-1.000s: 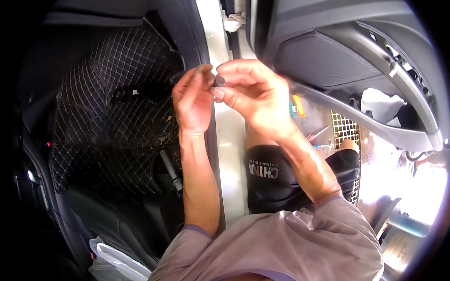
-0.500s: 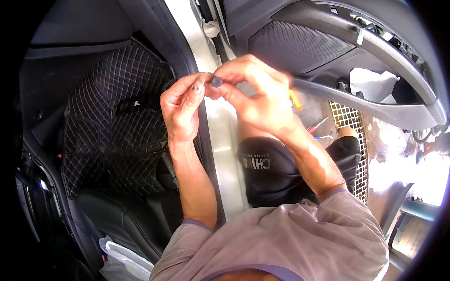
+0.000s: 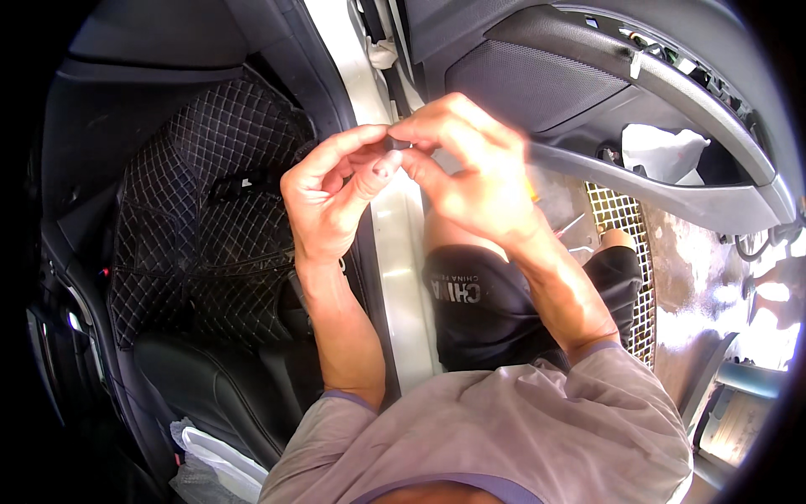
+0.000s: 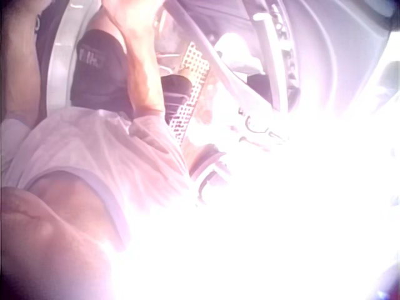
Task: The person selects socket bits from a tool kit, attaches them to a screwdriver handle, and unscrews fasteners from the car door panel. The person then removes the screws and unfastens the interior door handle by hand.
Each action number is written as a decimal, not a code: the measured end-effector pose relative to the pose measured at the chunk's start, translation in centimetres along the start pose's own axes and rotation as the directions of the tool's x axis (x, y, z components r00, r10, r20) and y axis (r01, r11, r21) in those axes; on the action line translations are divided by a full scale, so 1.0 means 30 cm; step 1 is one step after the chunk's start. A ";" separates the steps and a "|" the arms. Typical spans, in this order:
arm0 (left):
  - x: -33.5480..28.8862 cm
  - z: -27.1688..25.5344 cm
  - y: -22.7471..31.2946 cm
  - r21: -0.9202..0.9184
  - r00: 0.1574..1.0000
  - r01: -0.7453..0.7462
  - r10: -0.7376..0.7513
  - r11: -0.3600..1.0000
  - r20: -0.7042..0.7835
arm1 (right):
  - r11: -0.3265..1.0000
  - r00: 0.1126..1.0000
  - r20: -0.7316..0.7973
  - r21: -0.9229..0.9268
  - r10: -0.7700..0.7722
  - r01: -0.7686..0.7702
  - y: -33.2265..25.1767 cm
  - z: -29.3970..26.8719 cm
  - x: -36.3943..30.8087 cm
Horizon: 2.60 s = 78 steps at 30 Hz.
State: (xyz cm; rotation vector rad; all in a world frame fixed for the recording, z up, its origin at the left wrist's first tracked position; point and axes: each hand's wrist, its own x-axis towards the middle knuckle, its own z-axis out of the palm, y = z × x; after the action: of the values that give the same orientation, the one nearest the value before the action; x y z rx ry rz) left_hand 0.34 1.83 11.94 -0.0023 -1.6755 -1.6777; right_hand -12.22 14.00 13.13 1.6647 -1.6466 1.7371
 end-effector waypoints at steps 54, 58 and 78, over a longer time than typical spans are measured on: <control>-0.002 0.112 -0.053 -0.295 0.976 0.203 -0.218 0.934 -0.016 | 0.984 0.983 0.079 0.062 0.163 -0.168 -0.044 -0.109 -0.004; 0.003 0.111 -0.020 -0.250 0.987 0.155 -0.161 0.956 -0.004 | 0.990 0.993 0.040 -0.084 0.115 -0.111 -0.049 -0.098 0.003; -0.001 0.080 -0.060 -0.338 0.968 0.238 -0.253 0.911 0.000 | 0.978 0.978 0.106 0.091 0.180 -0.189 -0.034 -0.070 0.017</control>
State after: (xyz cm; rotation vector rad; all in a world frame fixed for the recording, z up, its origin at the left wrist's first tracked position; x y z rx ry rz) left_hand -1.70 3.66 10.71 0.0844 -1.3820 -2.1228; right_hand -12.74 15.75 14.66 1.7130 -1.8389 1.8804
